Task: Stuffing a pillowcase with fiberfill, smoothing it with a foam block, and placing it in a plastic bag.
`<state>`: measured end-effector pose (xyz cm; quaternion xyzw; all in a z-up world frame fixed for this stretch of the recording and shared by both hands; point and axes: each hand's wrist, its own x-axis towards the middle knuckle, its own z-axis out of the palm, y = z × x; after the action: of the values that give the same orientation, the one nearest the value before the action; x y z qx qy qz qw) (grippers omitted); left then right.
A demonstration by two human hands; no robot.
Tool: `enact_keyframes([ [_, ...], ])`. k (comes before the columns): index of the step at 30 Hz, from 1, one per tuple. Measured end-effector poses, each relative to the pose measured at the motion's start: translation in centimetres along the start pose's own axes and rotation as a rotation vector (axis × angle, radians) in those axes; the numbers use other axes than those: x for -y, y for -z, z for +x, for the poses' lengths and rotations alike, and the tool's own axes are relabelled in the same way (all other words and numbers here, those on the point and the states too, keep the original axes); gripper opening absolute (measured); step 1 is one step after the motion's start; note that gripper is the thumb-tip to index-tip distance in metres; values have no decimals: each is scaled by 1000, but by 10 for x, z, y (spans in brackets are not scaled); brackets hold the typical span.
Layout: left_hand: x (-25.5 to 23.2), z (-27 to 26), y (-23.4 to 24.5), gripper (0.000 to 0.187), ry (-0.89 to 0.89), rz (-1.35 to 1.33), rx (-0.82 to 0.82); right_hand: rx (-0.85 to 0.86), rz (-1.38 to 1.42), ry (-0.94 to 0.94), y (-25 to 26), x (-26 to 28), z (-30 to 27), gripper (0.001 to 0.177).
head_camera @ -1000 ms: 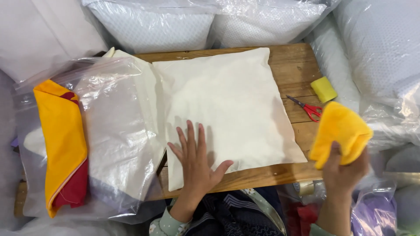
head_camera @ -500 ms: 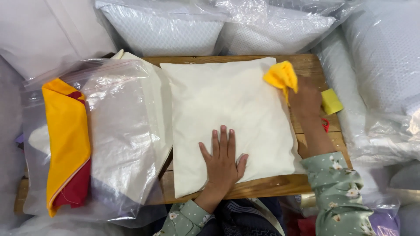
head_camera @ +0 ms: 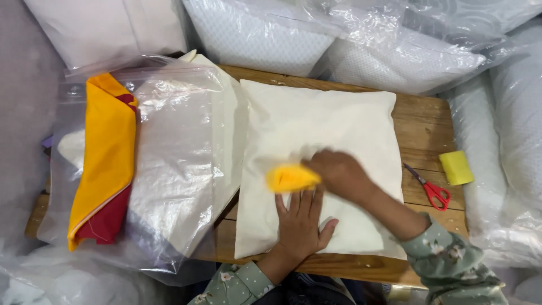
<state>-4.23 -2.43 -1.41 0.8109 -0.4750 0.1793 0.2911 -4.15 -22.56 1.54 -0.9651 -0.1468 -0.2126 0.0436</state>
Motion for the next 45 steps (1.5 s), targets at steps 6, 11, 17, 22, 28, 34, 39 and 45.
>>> enact_keyframes([
  [6,-3,-2,2,81,23,30,41,13,-643,-775,6,-224,-32,31],
  [11,-3,-2,0,80,39,20,46,-237,-32,-604,63,-96,18,27],
  [17,-3,0,2,65,8,-85,3,307,378,-62,40,-7,73,28],
  [22,-2,3,6,72,42,-13,27,250,50,-310,-16,-90,111,44],
  [28,-2,-1,5,75,48,-31,38,-264,-32,-361,55,-54,136,36],
  [34,-2,-7,1,53,11,-161,31,781,499,53,40,38,119,21],
  [39,-1,-3,3,76,30,0,55,612,192,-394,-11,-35,162,50],
  [45,-1,0,6,72,24,-3,-16,-251,30,-720,13,-107,138,28],
])
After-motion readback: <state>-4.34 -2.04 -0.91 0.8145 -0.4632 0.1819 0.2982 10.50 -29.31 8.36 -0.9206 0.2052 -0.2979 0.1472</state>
